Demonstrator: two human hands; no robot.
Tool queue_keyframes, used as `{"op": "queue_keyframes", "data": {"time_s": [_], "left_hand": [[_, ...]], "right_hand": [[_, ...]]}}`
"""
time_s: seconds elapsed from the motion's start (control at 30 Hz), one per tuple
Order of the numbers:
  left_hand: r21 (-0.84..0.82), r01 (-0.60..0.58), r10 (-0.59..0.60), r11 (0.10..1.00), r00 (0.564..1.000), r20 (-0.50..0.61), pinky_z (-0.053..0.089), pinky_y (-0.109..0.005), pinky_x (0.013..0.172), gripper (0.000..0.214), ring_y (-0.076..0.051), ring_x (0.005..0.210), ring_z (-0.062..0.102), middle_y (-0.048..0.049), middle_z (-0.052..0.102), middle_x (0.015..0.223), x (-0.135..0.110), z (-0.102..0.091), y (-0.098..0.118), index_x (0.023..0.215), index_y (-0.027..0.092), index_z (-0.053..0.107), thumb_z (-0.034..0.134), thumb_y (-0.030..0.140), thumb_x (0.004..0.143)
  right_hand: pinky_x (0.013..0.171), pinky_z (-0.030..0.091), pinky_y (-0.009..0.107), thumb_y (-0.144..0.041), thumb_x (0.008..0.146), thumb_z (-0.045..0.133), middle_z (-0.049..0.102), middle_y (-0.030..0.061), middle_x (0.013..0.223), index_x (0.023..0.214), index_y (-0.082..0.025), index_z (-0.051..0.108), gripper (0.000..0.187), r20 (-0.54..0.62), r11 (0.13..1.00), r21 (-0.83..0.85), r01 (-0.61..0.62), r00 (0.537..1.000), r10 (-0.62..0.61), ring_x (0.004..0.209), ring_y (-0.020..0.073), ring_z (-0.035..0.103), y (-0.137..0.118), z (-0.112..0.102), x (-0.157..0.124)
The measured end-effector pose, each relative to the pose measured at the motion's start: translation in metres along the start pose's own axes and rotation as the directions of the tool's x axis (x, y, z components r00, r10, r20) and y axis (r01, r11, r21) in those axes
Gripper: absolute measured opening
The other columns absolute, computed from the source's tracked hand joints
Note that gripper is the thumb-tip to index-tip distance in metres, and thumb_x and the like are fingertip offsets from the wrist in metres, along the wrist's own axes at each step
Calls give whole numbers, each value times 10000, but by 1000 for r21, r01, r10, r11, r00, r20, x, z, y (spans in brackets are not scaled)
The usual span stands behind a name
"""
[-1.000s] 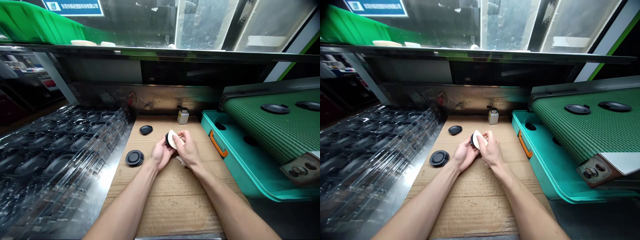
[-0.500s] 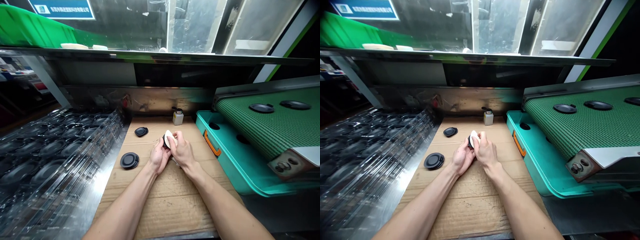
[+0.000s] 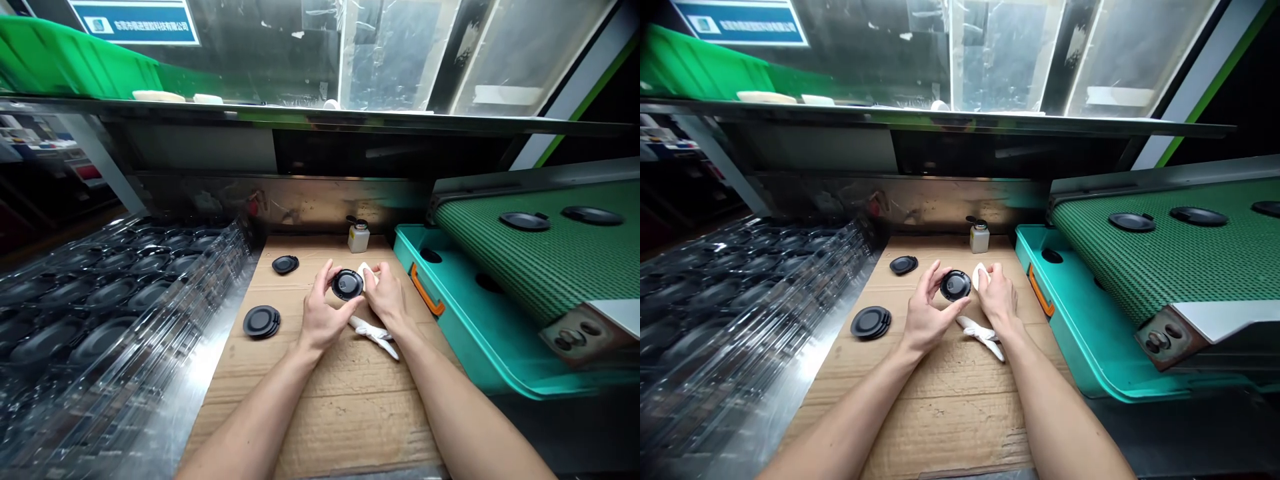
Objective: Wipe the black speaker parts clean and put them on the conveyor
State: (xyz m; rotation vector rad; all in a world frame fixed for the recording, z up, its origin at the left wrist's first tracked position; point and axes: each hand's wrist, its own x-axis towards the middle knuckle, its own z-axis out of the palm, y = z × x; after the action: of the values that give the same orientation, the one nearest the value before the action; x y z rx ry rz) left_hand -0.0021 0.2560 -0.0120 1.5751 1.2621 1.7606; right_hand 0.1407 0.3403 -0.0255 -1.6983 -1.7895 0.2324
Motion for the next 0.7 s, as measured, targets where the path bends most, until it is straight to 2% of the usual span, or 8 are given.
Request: {"op": "queue_keyframes", "data": {"time_s": [0.1, 0.17, 0.23, 0.3, 0.37, 0.47, 0.6, 0.7], "left_hand": [[110, -29, 28, 993, 1000, 10, 412, -366, 1071, 855, -200, 1197, 541, -77, 572, 1292, -2, -1, 0, 1404, 251, 315, 773, 294, 684], [150, -25, 24, 988, 1000, 8, 420, -369, 1064, 857, -202, 1196, 543, -84, 575, 1291, -2, -2, -1, 1409, 244, 302, 767, 303, 691], [168, -21, 20, 986, 1000, 3, 423, -371, 1061, 865, -204, 1196, 544, -89, 577, 1290, -2, -2, -2, 1413, 236, 293, 765, 317, 693], [171, -21, 21, 985, 1000, 3, 428, -365, 1057, 881, -202, 1193, 546, -87, 581, 1285, -2, -2, -2, 1418, 231, 287, 770, 326, 687], [166, -32, 31, 986, 999, 12, 431, -358, 1056, 881, -199, 1192, 546, -83, 583, 1284, -2, -2, -1, 1418, 228, 288, 770, 324, 687], [161, -54, 50, 985, 998, 29, 420, -364, 1067, 814, -201, 1205, 537, -83, 567, 1307, -1, -3, 1, 1403, 232, 322, 747, 317, 714], [171, -49, 47, 984, 999, 18, 416, -373, 1067, 748, -206, 1209, 534, -86, 565, 1307, 1, -7, 1, 1373, 237, 379, 738, 321, 722], [164, -23, 26, 986, 1000, -17, 430, -380, 1046, 752, -209, 1184, 549, -94, 579, 1278, 3, -12, 0, 1358, 232, 387, 750, 338, 708]], "right_hand": [[595, 332, 281, -528, 876, 450, 647, 61, 755, 957, -207, 553, 347, 0, 994, 105, -13, 1000, 13, 705, 226, 591, 1, 4, 2], [586, 357, 273, -535, 854, 486, 635, 45, 742, 907, -207, 540, 337, -29, 946, 322, -27, 999, 38, 687, 204, 581, -1, 1, 3], [534, 359, 255, -550, 837, 511, 603, 11, 682, 887, -210, 519, 344, 19, 811, 581, -69, 997, 72, 599, 165, 545, -7, -4, 4], [465, 330, 234, -564, 813, 548, 558, -27, 618, 886, -217, 503, 358, 140, 634, 759, -149, 988, 64, 500, 125, 476, -15, -7, 1], [416, 294, 218, -565, 786, 593, 530, -50, 598, 887, -225, 494, 368, 264, 494, 838, -233, 964, 7, 448, 96, 415, -23, -8, -5], [362, 241, 196, -552, 769, 626, 484, -74, 574, 897, -239, 486, 366, 417, 363, 861, -356, 903, -103, 400, 68, 333, -30, -4, -15], [353, 211, 167, -513, 747, 665, 408, -106, 522, 937, -252, 484, 370, 542, 312, 827, -468, 811, -221, 378, 47, 255, -28, 0, -19], [361, 187, 160, -529, 720, 683, 368, -118, 485, 946, -240, 500, 410, 600, 390, 783, -485, 755, -265, 376, 44, 238, -22, -1, -17]]}}
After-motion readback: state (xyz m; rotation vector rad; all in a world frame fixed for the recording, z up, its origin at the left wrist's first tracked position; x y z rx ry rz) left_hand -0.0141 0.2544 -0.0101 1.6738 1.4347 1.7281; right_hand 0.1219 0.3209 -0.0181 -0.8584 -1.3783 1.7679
